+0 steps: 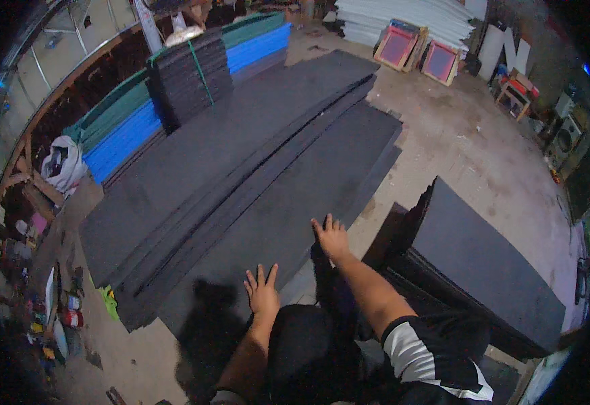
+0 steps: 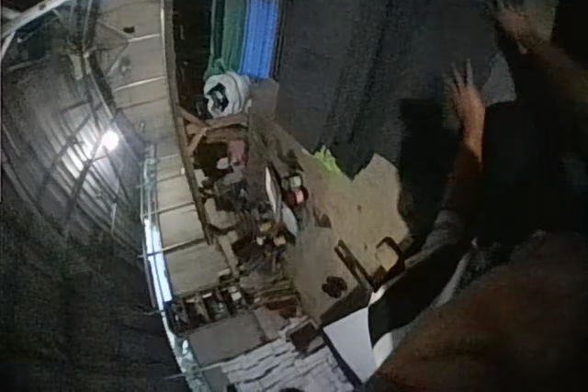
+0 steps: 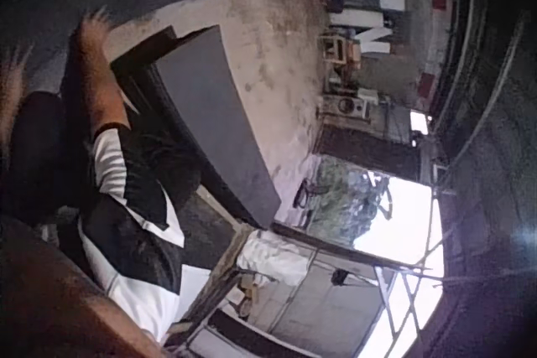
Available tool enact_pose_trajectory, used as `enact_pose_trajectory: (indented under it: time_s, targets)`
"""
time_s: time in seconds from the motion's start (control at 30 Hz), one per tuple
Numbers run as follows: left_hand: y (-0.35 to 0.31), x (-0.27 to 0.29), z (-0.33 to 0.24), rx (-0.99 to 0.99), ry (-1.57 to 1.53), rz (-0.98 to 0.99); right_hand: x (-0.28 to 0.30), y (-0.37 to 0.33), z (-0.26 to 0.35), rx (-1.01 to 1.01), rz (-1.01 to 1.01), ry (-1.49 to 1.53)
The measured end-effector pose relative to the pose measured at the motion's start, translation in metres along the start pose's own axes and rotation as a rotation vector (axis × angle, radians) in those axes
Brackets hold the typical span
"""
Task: The person sits on the floor and repeatedly picks up dark gray foam sheets from a pile, then places them onto a separate stack. The person handles the sheets one at a time, transferring them between two locations on the floor.
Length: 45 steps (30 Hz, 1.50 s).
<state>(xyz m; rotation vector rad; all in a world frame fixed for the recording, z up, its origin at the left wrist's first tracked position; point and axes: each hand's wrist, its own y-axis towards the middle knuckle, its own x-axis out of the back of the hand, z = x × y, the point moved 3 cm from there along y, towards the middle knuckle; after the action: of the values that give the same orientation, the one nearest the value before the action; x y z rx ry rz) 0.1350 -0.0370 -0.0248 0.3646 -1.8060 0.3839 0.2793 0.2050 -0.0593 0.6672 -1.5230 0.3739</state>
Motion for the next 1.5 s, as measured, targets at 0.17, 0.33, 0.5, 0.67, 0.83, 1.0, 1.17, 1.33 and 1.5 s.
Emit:
enact_pose_trajectory:
  time_s: [0.17,0.33,0.5,0.67,0.83,1.0,1.17,1.33,1.5]
  targets:
    - [-0.030,-0.017,0.030,-0.102,-0.012,-0.027,-0.032,-0.005,-0.017,0.011,0.023,-0.091]
    - [-0.088,-0.036,0.095,-0.035,-0.062,-0.130,-0.024,-0.004,-0.020,0.032,-0.071,-0.090]
    - [-0.092,-0.027,0.094,-0.009,-0.032,-0.084,-0.022,0.002,-0.028,0.001,-0.082,-0.076]
    - [-0.064,-0.024,0.070,0.005,0.051,-0.048,-0.023,0.022,-0.052,-0.035,-0.079,-0.062]
    - [-0.057,-0.031,0.070,-0.032,-0.092,-0.099,-0.035,0.032,-0.056,-0.010,-0.045,-0.044]
    - [-0.049,-0.010,0.049,-0.028,-0.030,-0.019,-0.039,0.031,-0.072,-0.080,0.092,-0.059]
    - [-0.048,-0.015,0.044,-0.042,0.058,-0.012,-0.022,0.027,-0.072,-0.125,0.186,-0.085]
    - [-0.047,-0.031,0.049,-0.023,0.100,-0.006,-0.029,0.009,-0.047,-0.057,0.172,-0.025]
    - [-0.045,-0.028,0.048,-0.066,0.071,-0.020,-0.031,0.002,-0.049,-0.010,0.107,-0.014]
